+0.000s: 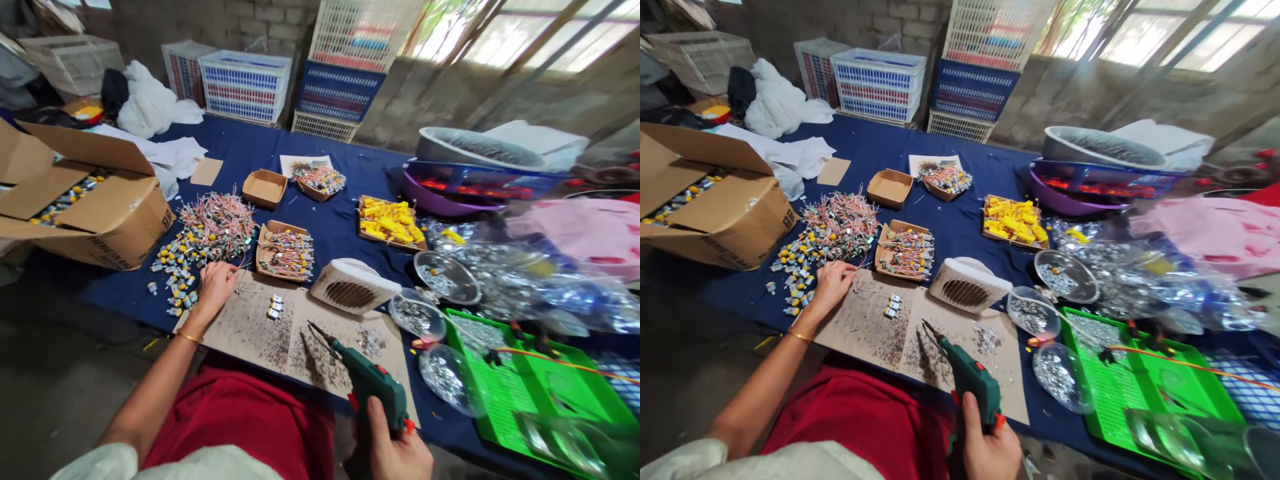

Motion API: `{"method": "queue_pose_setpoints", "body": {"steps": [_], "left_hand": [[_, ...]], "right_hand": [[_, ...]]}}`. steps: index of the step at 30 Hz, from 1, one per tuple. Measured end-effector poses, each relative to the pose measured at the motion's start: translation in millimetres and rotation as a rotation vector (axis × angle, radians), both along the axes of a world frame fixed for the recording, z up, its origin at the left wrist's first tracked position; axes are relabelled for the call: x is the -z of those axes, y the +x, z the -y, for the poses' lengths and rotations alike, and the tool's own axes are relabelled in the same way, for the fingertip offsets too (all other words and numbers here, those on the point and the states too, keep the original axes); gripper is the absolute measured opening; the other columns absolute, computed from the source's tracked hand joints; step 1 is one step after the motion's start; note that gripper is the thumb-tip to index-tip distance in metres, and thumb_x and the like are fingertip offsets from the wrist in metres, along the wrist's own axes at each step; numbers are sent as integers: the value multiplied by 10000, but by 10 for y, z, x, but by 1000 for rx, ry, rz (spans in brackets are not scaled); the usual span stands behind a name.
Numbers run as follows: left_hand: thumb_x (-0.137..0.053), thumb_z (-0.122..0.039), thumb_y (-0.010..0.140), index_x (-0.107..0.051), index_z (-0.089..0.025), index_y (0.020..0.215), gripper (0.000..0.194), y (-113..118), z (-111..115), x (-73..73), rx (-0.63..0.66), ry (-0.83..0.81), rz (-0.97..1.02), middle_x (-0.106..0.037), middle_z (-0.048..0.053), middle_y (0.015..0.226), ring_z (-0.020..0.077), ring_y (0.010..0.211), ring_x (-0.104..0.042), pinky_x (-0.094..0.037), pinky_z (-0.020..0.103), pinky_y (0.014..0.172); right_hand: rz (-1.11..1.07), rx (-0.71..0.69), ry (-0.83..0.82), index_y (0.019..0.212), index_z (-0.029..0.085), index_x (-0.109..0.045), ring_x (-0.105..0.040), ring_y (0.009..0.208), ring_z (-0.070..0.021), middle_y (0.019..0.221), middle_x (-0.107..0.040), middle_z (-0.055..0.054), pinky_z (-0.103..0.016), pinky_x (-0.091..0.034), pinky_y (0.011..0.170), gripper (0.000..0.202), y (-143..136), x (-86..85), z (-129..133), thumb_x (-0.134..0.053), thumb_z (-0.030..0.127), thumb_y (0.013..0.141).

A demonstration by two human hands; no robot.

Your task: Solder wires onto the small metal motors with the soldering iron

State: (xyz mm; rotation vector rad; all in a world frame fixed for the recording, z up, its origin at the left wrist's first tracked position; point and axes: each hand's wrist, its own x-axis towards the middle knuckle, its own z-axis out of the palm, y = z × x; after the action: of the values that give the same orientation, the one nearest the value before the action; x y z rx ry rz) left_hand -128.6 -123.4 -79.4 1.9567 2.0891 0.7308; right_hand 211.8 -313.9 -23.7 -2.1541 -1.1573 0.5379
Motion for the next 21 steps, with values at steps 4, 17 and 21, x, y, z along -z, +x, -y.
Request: {"method": "queue_pose_setpoints", "body": {"steps": [4, 17, 21], "left_hand": [[-529, -319, 881, -673, -214, 921, 183, -62, 387, 175, 0, -111, -13, -679, 75, 959, 256, 999, -538, -373, 396, 881], [-687, -421, 753, -640, -219, 975, 304, -68, 777, 83, 121, -248, -63, -642, 78, 1052, 305, 1086, -498, -332, 461, 945], [-688, -412, 752, -601, -213, 1081, 395, -133, 802, 94, 102, -237, 59, -651, 78, 1079, 266, 1056, -545, -393, 406, 923]], "right_hand": [[53, -65, -13, 465, 189, -616, -564, 421, -215, 400, -574, -64, -275, -399, 395, 574, -12, 25, -142, -541, 691, 732], [-16, -10, 11, 502, 173, -630, -561, 441, -203, 423, -585, -62, -272, -418, 420, 577, -94, -30, 2, -538, 698, 724], [-71, -36, 6, 499, 170, -627, -556, 441, -194, 437, -595, -65, -269, -421, 424, 590, -116, 21, -7, -537, 706, 729]]}}
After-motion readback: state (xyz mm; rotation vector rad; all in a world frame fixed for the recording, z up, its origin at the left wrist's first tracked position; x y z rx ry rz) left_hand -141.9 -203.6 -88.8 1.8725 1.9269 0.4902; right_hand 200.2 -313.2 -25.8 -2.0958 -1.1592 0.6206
